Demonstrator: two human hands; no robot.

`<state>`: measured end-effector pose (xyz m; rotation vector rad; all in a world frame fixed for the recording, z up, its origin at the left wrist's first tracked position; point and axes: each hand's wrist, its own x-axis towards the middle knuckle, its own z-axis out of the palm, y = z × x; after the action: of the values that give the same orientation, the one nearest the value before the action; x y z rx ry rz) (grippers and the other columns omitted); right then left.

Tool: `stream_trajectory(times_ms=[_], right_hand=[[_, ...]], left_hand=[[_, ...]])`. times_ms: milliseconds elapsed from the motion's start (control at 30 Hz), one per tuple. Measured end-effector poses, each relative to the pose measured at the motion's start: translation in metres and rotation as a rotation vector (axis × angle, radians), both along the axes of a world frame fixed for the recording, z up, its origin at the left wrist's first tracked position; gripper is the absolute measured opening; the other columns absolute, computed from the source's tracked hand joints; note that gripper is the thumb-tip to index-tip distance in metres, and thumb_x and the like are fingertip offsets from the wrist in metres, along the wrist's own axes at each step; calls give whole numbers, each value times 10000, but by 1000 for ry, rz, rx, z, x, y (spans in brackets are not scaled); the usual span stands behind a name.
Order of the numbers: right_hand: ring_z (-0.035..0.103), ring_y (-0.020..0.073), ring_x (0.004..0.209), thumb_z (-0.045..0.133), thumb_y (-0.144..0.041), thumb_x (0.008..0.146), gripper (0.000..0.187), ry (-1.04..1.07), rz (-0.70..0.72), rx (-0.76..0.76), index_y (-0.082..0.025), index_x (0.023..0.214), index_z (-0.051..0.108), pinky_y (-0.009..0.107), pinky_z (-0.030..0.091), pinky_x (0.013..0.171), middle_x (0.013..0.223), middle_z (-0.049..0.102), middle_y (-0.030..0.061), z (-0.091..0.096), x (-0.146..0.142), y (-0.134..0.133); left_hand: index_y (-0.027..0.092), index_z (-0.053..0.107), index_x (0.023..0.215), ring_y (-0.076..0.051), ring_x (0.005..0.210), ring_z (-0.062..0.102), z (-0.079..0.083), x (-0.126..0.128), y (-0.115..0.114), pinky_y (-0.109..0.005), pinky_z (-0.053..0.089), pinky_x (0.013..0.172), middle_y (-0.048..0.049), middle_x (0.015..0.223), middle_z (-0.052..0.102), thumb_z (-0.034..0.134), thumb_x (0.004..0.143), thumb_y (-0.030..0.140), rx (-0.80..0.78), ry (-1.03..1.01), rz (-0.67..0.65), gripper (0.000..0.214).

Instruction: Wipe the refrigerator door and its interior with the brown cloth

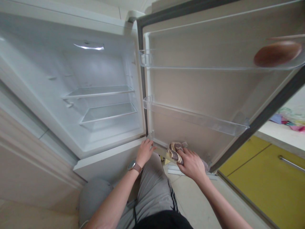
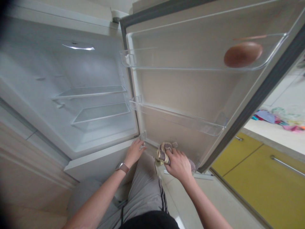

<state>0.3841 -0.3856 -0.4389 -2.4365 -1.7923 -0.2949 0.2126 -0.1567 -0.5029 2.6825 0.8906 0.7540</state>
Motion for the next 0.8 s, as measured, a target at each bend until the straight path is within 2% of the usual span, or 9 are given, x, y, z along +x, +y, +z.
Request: stream_trajectory(times_ms=[600, 800], right_hand=[[636, 269, 1013, 600, -355, 914, 402, -22, -8, -2, -234, 1295, 650, 344, 397, 858, 1191, 658, 109, -3, 1, 0], [638, 264, 990, 603, -344, 905, 362, -18, -7, 11, -238, 1246, 660, 346, 389, 846, 1156, 660, 98, -3, 1, 0]], left_hand=[[208, 663, 1020, -290, 1141, 584, 1, -1, -3, -401, 494, 967, -77, 1111, 659, 677, 1001, 300, 4, -12, 4, 95], [212, 665, 1019, -286, 1126, 585, 1, -1, -2, -405, 491, 963, -78, 1100, 661, 670, 1005, 313, -2, -5, 3, 102]])
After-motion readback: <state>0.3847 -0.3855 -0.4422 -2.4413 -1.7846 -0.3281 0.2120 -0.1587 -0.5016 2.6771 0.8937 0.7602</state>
